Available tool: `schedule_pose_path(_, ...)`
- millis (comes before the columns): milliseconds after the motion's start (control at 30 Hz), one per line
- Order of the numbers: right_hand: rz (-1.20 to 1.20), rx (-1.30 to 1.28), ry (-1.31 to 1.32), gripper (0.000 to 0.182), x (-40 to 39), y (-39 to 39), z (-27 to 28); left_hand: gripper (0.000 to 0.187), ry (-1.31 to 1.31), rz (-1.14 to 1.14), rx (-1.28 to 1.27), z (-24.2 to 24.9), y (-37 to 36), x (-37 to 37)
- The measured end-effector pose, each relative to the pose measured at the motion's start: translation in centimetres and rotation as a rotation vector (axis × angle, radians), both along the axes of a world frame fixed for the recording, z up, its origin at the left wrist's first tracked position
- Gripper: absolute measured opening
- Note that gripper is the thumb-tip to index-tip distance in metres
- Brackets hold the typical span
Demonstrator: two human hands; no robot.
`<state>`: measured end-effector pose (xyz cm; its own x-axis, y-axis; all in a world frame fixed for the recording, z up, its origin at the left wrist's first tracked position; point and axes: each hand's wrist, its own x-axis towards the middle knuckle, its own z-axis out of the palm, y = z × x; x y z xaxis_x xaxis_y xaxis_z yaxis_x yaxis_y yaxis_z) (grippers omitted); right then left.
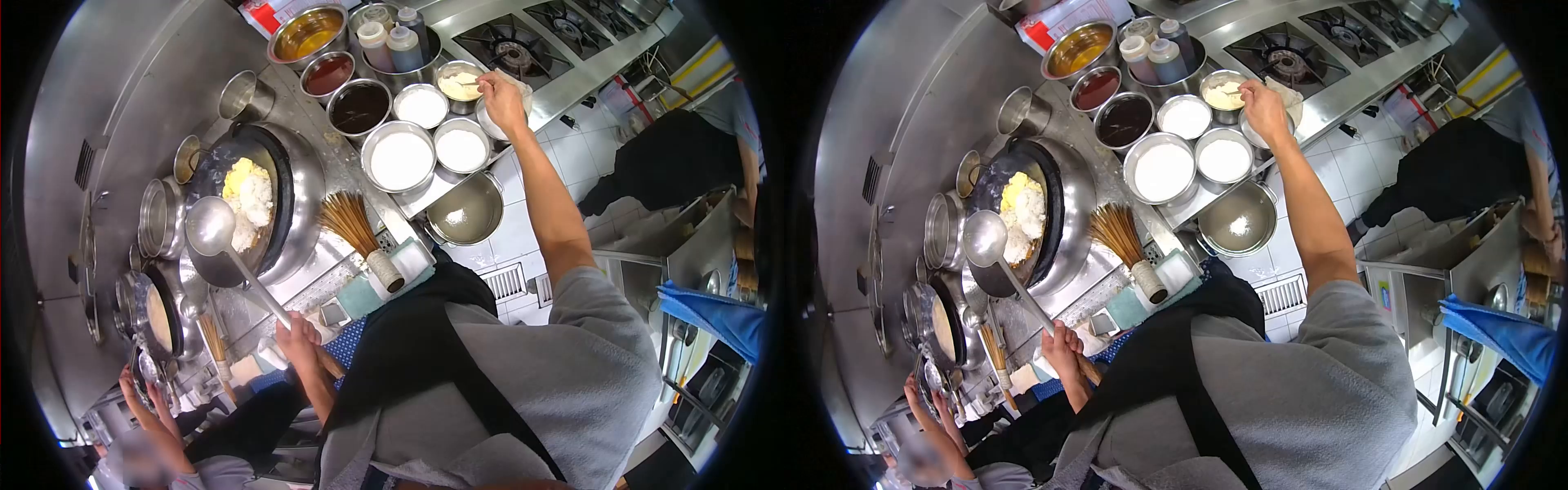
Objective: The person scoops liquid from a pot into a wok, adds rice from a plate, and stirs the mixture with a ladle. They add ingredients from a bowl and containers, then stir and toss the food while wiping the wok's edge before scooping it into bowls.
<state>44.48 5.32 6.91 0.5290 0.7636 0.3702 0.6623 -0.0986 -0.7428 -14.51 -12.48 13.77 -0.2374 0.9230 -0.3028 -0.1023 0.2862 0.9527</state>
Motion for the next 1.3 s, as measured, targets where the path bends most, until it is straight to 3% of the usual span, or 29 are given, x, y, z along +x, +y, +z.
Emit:
schedule_pose_path(733, -0.063, 0.045, 0.550, 0.021, 2.7, -0.3, -1.6, 0.016, 0.027, 0.024, 0.002, 0.3, -0.8, 0.2)
schedule_pose_path(1067, -0.069, 0.092, 0.574, 0.020, 4.9, 0.1, -1.0, 0.013, 0.042, 0.014, -0.006, 0.2, -1.2, 0.3)
schedule_pose_path(1300, -0.014, 0.052, 0.477, 0.020, 5.1, -0.4, 3.5, 0.010, 0.067, 0.028, -0.011, -0.5, -1.7, -0.6)
